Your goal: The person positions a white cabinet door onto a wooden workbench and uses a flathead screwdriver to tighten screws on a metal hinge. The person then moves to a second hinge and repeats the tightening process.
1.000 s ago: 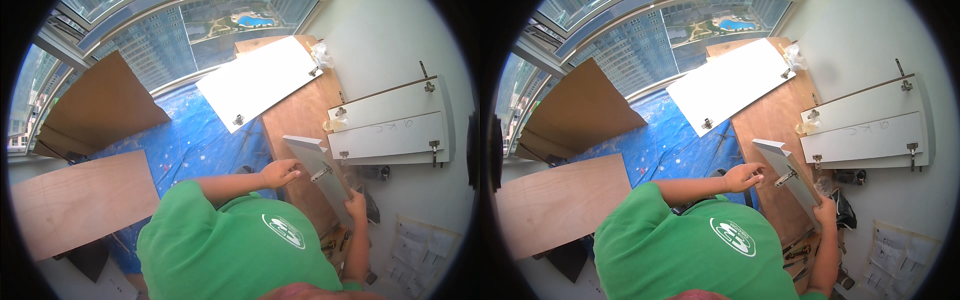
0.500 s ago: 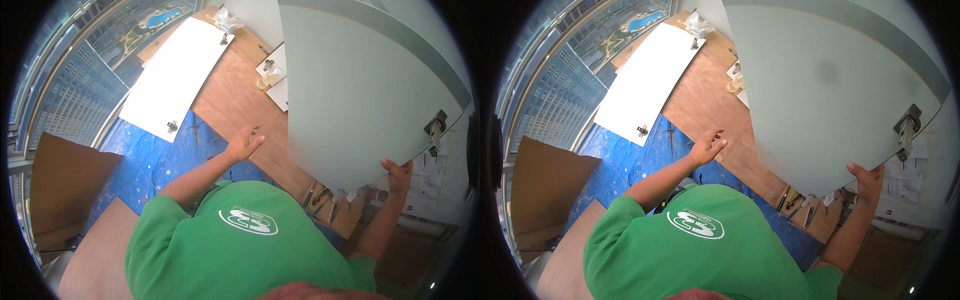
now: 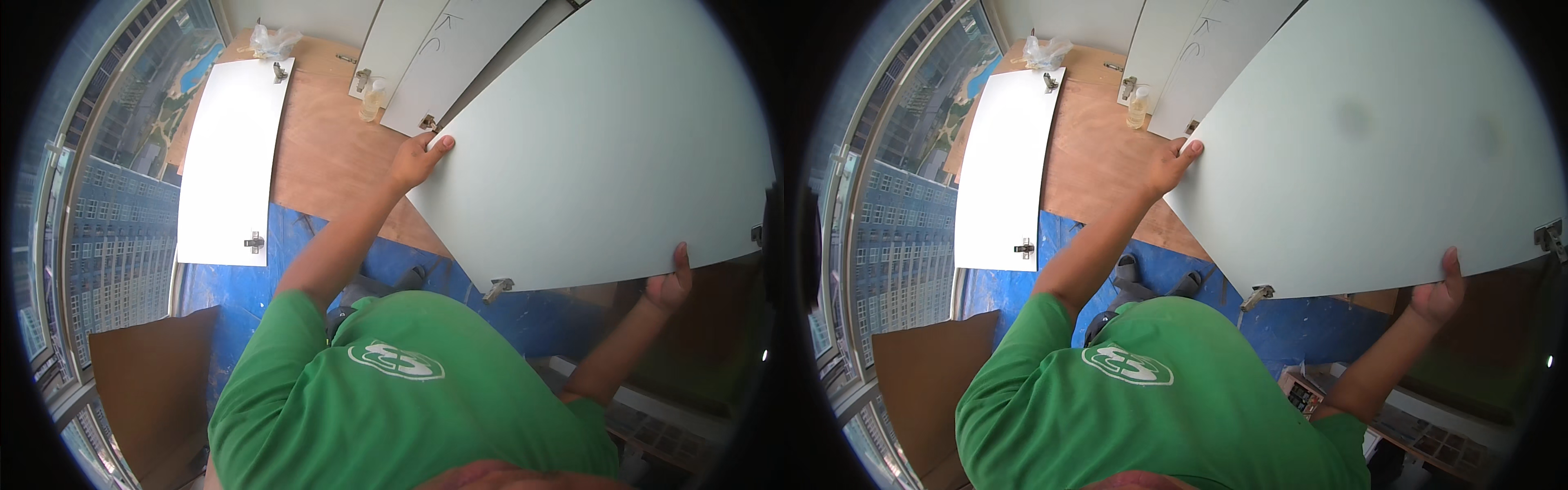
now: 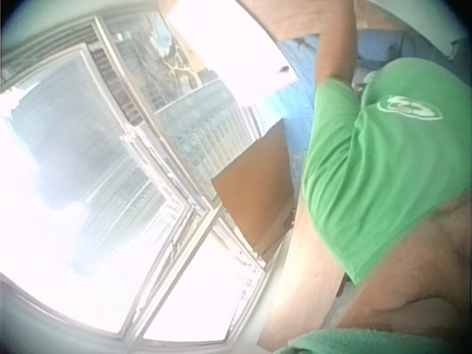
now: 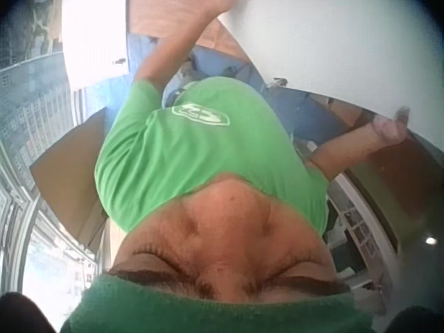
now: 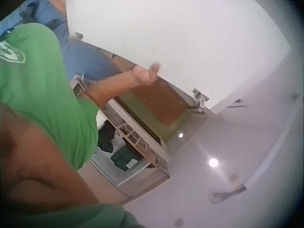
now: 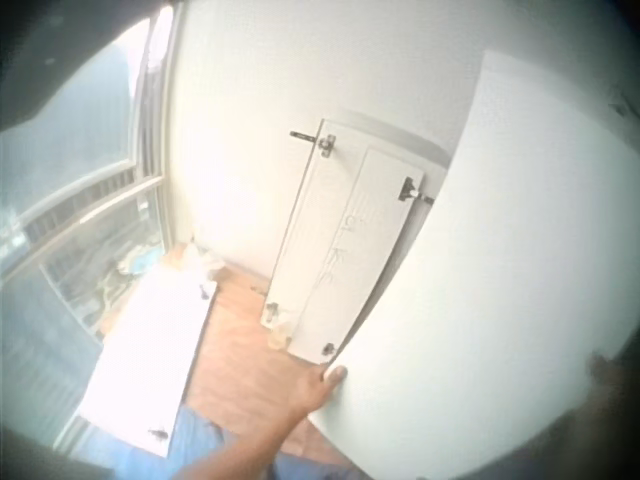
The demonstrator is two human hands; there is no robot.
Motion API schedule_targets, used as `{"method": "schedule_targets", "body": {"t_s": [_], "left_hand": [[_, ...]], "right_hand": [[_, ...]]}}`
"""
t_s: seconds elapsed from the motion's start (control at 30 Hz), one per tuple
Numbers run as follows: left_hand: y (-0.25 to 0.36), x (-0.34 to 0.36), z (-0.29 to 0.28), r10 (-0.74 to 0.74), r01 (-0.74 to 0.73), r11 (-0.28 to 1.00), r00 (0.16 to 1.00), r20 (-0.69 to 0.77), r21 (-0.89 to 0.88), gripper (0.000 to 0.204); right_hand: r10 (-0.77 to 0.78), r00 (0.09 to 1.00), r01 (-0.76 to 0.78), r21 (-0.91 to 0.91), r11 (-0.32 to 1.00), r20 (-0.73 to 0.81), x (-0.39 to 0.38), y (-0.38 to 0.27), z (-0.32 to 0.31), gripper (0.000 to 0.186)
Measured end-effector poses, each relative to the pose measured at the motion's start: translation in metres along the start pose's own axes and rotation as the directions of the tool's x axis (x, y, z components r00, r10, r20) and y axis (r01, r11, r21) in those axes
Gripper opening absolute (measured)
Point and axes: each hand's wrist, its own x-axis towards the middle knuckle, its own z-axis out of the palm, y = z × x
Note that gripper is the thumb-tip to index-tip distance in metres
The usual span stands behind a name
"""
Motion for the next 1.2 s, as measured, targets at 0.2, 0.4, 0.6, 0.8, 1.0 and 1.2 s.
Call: {"method": "schedule_targets", "body": {"t_s": [0.2, 0.4, 0.6, 0.8, 1.0, 1.2], "left_hand": [[0.052, 0.073, -0.034, 0.089, -0.081, 0.948, 0.996, -0.012, 0.309, 0.102], [0.074, 0.104, -0.038, 0.067, -0.007, 0.536, 0.997, -0.035, 0.844, 0.091], [0.017, 0.077, -0.073, -0.128, 0.023, 0.082, 0.992, -0.012, 0.996, 0.089], [-0.003, 0.040, -0.063, -0.291, 0.139, -0.133, 0.941, -0.172, 0.981, 0.083], [-0.040, 0.053, -0.063, -0.331, 0.066, -0.158, 0.936, -0.116, 0.985, 0.084], [-0.087, 0.091, -0.055, -0.344, 0.002, -0.061, 0.939, -0.023, 0.998, 0.085]], "right_hand": [[0.233, 0.948, -0.166, 0.284, 0.944, -0.219, -0.064, 0.112, -0.026, 0.059], [0.660, 0.750, -0.493, 0.629, 0.602, -0.044, -0.163, 0.227, -0.027, 0.052], [0.900, 0.390, -0.730, 0.662, 0.172, 0.196, -0.255, 0.317, -0.011, 0.057], [0.933, 0.078, -0.820, 0.555, -0.141, 0.352, -0.313, 0.359, -0.014, 0.048], [0.916, -0.009, -0.801, 0.546, -0.247, 0.400, -0.339, 0.376, -0.009, 0.057], [0.965, 0.056, -0.805, 0.583, -0.108, 0.256, -0.338, 0.396, -0.008, 0.051]]}}
